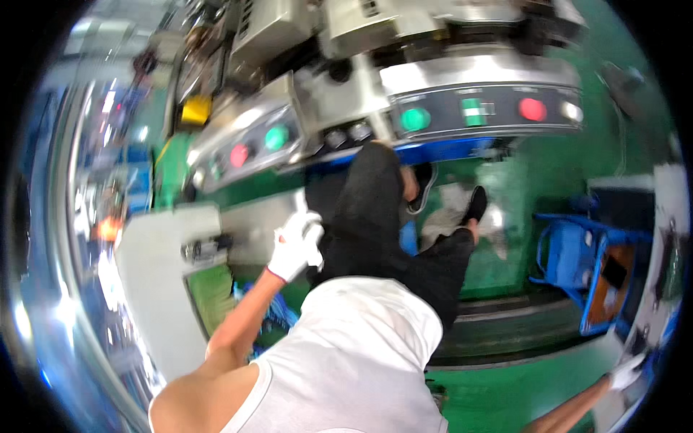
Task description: The person places blue shoe uppers into a sole-attaching machine, presses buttons to activate the pneumatic press, and then places the assembled shoes onto a conveyor belt.
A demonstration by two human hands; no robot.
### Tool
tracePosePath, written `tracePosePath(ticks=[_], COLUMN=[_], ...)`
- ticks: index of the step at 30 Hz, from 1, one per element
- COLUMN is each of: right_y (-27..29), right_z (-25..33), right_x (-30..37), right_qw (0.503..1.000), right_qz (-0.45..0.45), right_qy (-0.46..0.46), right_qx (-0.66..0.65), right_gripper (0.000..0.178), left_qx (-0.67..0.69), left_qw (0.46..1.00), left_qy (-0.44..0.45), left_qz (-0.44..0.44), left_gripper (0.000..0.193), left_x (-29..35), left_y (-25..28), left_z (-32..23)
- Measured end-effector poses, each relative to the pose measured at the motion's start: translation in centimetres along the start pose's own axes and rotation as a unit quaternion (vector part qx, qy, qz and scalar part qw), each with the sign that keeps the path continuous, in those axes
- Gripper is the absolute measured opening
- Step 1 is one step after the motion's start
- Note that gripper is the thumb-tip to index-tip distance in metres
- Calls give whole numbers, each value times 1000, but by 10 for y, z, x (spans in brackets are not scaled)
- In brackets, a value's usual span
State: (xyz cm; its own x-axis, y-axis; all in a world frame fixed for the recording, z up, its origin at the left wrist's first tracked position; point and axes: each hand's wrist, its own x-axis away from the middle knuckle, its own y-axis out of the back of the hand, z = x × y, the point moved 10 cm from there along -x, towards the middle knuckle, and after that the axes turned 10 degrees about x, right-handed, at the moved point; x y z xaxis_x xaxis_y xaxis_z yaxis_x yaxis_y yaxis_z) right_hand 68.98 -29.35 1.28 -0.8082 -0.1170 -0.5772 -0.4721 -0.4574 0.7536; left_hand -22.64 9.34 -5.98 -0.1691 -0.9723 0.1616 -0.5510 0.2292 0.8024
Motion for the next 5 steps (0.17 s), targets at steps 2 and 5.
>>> tracePosePath(ticks=[2,5], right_y=[-28,-127], right_z=[36,103], right_x=[91,275], right_qw=[990,884], right_qz=[109,351], right_qy=[-4,-108], right_qx=[-88,-290], right_gripper=[58,26], left_qx=[-20,-23], left_qw=[985,898], left_qy=[113,348], left_qz=[-128,-267], left_gripper=[26,26], left_x=[63,222], left_y=[65,136], left_z=[112,252])
